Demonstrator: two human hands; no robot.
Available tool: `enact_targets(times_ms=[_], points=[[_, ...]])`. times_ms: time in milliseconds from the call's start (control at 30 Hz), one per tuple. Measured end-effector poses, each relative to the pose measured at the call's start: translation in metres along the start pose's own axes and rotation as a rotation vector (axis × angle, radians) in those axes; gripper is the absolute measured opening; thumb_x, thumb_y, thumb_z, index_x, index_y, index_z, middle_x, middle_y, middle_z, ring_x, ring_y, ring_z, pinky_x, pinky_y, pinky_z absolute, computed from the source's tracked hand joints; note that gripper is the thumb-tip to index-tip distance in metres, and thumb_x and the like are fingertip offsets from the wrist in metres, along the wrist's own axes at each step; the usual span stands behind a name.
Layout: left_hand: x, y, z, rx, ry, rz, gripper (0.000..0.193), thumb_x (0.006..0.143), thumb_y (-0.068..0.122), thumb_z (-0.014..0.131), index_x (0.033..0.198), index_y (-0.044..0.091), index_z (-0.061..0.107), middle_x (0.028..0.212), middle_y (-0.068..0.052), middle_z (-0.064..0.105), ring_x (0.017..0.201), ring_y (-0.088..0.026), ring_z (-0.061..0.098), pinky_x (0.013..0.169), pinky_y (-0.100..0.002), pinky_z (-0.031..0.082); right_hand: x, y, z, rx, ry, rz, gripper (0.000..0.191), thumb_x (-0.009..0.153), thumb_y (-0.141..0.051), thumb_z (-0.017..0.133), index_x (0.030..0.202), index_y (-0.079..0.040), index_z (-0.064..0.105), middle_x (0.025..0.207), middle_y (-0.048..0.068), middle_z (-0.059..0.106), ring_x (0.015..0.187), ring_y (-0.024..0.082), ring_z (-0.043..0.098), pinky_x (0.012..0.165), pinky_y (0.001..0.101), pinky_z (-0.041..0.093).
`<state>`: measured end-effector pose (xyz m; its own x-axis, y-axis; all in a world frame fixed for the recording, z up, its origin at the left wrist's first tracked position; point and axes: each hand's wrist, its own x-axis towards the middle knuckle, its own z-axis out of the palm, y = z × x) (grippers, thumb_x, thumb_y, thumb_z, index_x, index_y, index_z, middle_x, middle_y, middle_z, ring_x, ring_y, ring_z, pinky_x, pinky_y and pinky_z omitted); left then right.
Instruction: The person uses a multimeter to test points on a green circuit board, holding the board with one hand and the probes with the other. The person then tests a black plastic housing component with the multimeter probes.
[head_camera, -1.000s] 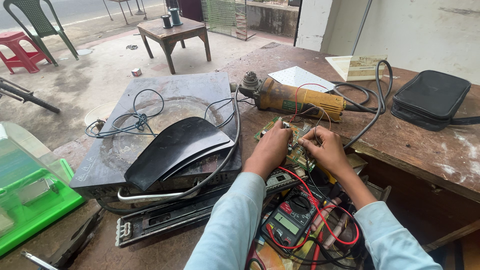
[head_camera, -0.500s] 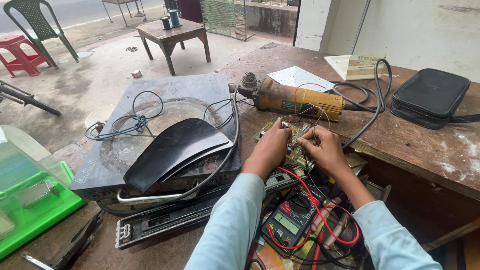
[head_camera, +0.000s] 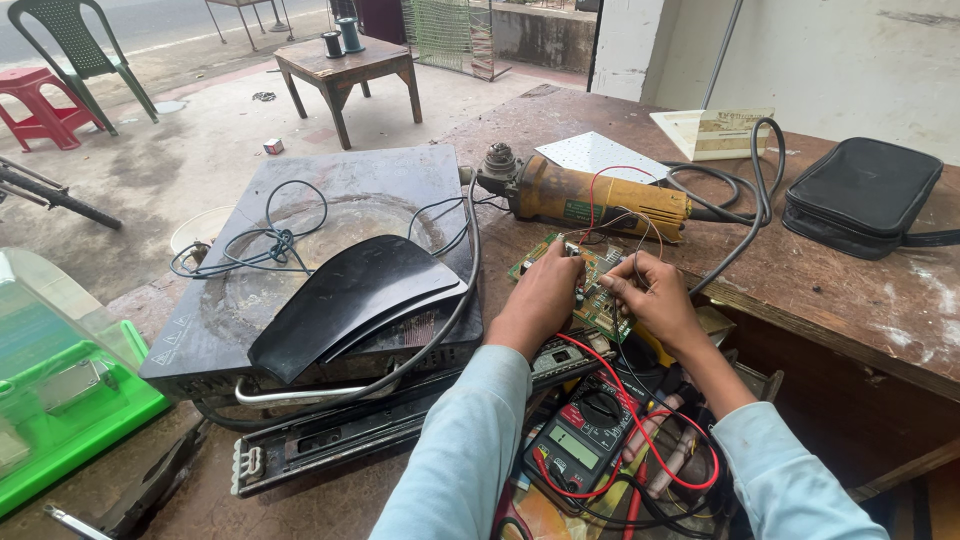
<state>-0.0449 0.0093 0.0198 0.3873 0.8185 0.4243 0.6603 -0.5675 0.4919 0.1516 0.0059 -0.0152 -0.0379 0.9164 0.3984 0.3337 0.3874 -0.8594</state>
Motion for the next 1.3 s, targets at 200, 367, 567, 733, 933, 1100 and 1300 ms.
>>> enact_targets(times_ms=[200, 367, 567, 733, 933, 1100, 1300], points=[[0.001, -0.002, 0.001, 0.001, -0.001, 0.001, 0.016, 0.085, -0.005, 0.061, 0.097, 0.0, 0.069, 0.116, -0.022, 0.059, 0.107, -0.04, 0.064, 0.092, -0.049, 0.05, 0.001, -0.005, 0.0, -0.111, 0.001, -0.036, 0.014, 0.089, -0.015, 0.078, 0.087, -0.002, 0.071, 0.068, 0.002, 0.065, 0.056, 0.007, 0.06, 0.051, 0.0255, 0.047], [0.001, -0.005, 0.003, 0.007, 0.019, 0.024, 0.016, 0.086, -0.004, 0.06, 0.099, -0.001, 0.069, 0.114, -0.024, 0.059, 0.107, -0.041, 0.064, 0.092, -0.05, 0.05, 0.001, -0.012, 0.001, -0.198, 0.025, -0.075, 0.015, 0.087, -0.015, 0.079, 0.085, -0.002, 0.073, 0.066, 0.003, 0.064, 0.056, 0.008, 0.061, 0.051, 0.0271, 0.048], [0.001, -0.007, 0.004, 0.005, 0.024, 0.027, 0.015, 0.086, -0.003, 0.06, 0.098, -0.001, 0.069, 0.116, -0.024, 0.059, 0.107, -0.042, 0.064, 0.092, -0.05, 0.05, 0.001, -0.012, 0.002, -0.244, 0.04, -0.122, 0.016, 0.087, -0.016, 0.079, 0.085, -0.002, 0.073, 0.067, 0.004, 0.065, 0.056, 0.009, 0.061, 0.052, 0.0285, 0.047], [0.001, -0.007, 0.004, -0.01, 0.024, 0.025, 0.014, 0.086, -0.002, 0.061, 0.097, -0.001, 0.068, 0.115, -0.025, 0.059, 0.107, -0.042, 0.064, 0.091, -0.05, 0.05, 0.001, -0.011, 0.003, -0.304, 0.07, -0.125, 0.017, 0.085, -0.019, 0.08, 0.085, -0.003, 0.074, 0.07, 0.005, 0.066, 0.057, 0.011, 0.06, 0.054, 0.03, 0.047], [0.002, -0.009, 0.006, -0.008, 0.025, 0.033, 0.011, 0.084, -0.003, 0.062, 0.093, -0.001, 0.067, 0.115, -0.024, 0.059, 0.105, -0.043, 0.064, 0.09, -0.051, 0.05, 0.001, -0.013, 0.003, -0.361, 0.088, -0.149, 0.018, 0.083, -0.02, 0.082, 0.083, -0.003, 0.075, 0.073, 0.005, 0.068, 0.062, 0.012, 0.058, 0.059, 0.0318, 0.046], [0.003, -0.01, 0.008, -0.008, 0.032, 0.04, 0.009, 0.085, -0.003, 0.062, 0.093, -0.001, 0.066, 0.114, -0.025, 0.059, 0.105, -0.043, 0.064, 0.09, -0.051, 0.05, 0.0, -0.015, 0.004, -0.356, 0.094, -0.163, 0.017, 0.083, -0.019, 0.081, 0.085, -0.003, 0.075, 0.073, 0.006, 0.067, 0.062, 0.013, 0.058, 0.058, 0.0317, 0.047], [0.003, -0.01, 0.007, -0.012, 0.034, 0.048, 0.011, 0.084, -0.003, 0.063, 0.095, -0.002, 0.066, 0.114, -0.025, 0.059, 0.105, -0.043, 0.064, 0.09, -0.052, 0.05, 0.0, -0.017, 0.004, -0.366, 0.101, -0.173, 0.017, 0.083, -0.019, 0.081, 0.085, -0.003, 0.075, 0.073, 0.007, 0.067, 0.062, 0.013, 0.059, 0.059, 0.0318, 0.047]])
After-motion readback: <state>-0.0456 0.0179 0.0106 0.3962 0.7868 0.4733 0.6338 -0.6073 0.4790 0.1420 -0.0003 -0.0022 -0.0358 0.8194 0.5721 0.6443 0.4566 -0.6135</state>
